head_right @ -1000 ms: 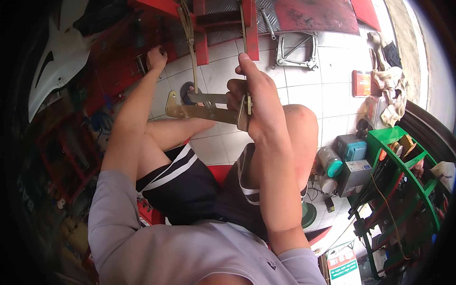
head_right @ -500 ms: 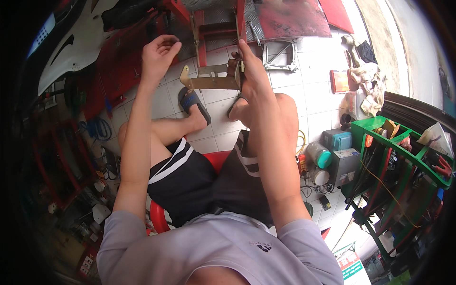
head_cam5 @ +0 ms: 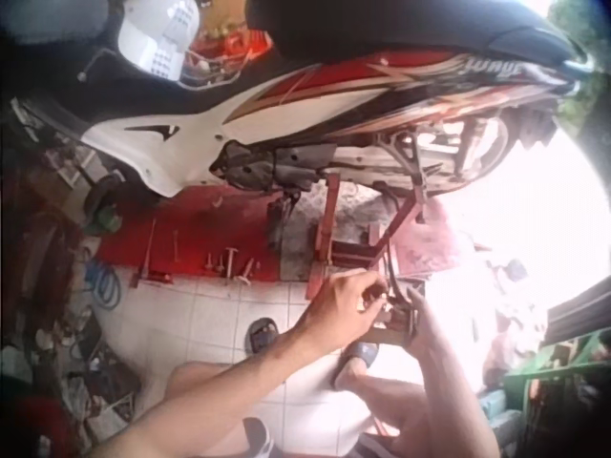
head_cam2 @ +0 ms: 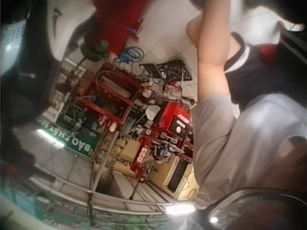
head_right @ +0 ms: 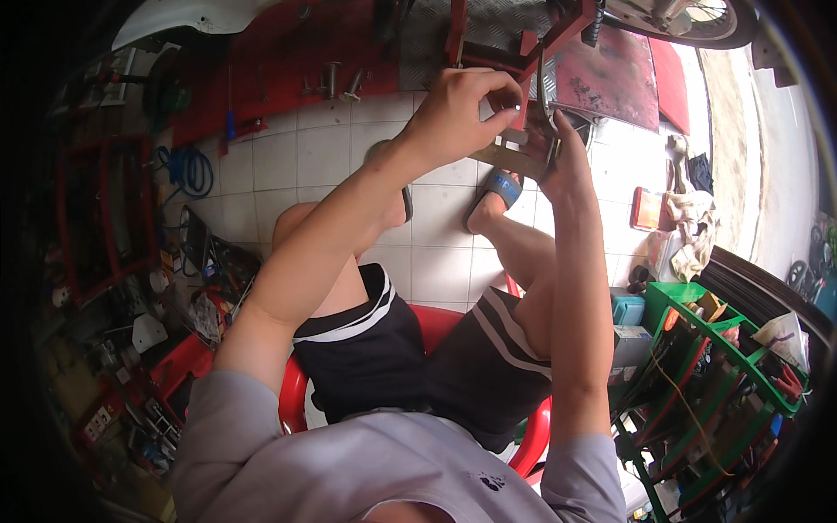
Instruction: The person sits on a red chair and assembles a metal bracket by hand. They insert a bolt and nut into the bracket, tighten the nut, and then attach a metal rod to the assembly.
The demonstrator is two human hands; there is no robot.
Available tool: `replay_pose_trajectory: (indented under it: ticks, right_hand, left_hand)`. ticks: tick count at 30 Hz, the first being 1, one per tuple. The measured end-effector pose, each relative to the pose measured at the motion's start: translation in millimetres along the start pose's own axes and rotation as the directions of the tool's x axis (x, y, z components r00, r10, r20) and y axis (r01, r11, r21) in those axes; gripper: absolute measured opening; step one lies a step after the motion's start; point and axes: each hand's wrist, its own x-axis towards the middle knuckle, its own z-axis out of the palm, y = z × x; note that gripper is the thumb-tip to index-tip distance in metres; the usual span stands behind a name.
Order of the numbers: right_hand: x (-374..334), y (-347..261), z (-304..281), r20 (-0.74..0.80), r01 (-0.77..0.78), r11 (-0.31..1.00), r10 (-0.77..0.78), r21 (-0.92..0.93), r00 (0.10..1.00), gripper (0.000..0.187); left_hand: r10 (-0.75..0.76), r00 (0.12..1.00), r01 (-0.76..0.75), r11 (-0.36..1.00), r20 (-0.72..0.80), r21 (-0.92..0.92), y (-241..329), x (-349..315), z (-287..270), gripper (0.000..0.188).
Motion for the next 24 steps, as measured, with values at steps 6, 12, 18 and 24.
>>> replay_pose_trajectory:
  ticks: [6, 12, 18, 24]
  right_hand:
    - [-1.4, 3.4, 11.4, -0.119, -0.066, 0.997, 0.06, -0.049, 0.991, 0.035]
    - [-14.4, -7.8, 23.1, -0.164, -0.065, 0.998, 0.065, 0.002, 0.984, 0.038]
    - [-14.5, -2.4, 17.3, -0.129, -0.087, 0.994, 0.096, 0.07, 0.987, 0.045]
    - [-9.4, -3.0, 14.0, -0.083, -0.117, 0.993, 0.119, 0.033, 0.989, 0.042]
  left_hand:
    - [-0.059, 0.994, 0.057, 0.998, 0.091, 0.027, 5.4, 14.0, 20.0, 0.014]
    - [-0.024, 0.973, 0.012, 0.999, 0.232, 0.052, -7.9, 14.8, 33.4, 0.015]
    - [0.037, 0.924, -0.011, 0.997, 0.381, -0.071, -13.0, 15.6, 39.3, 0.019]
    - [-0.028, 0.932, 0.061, 0.995, 0.361, -0.079, -9.9, 8.4, 38.7, 0.019]
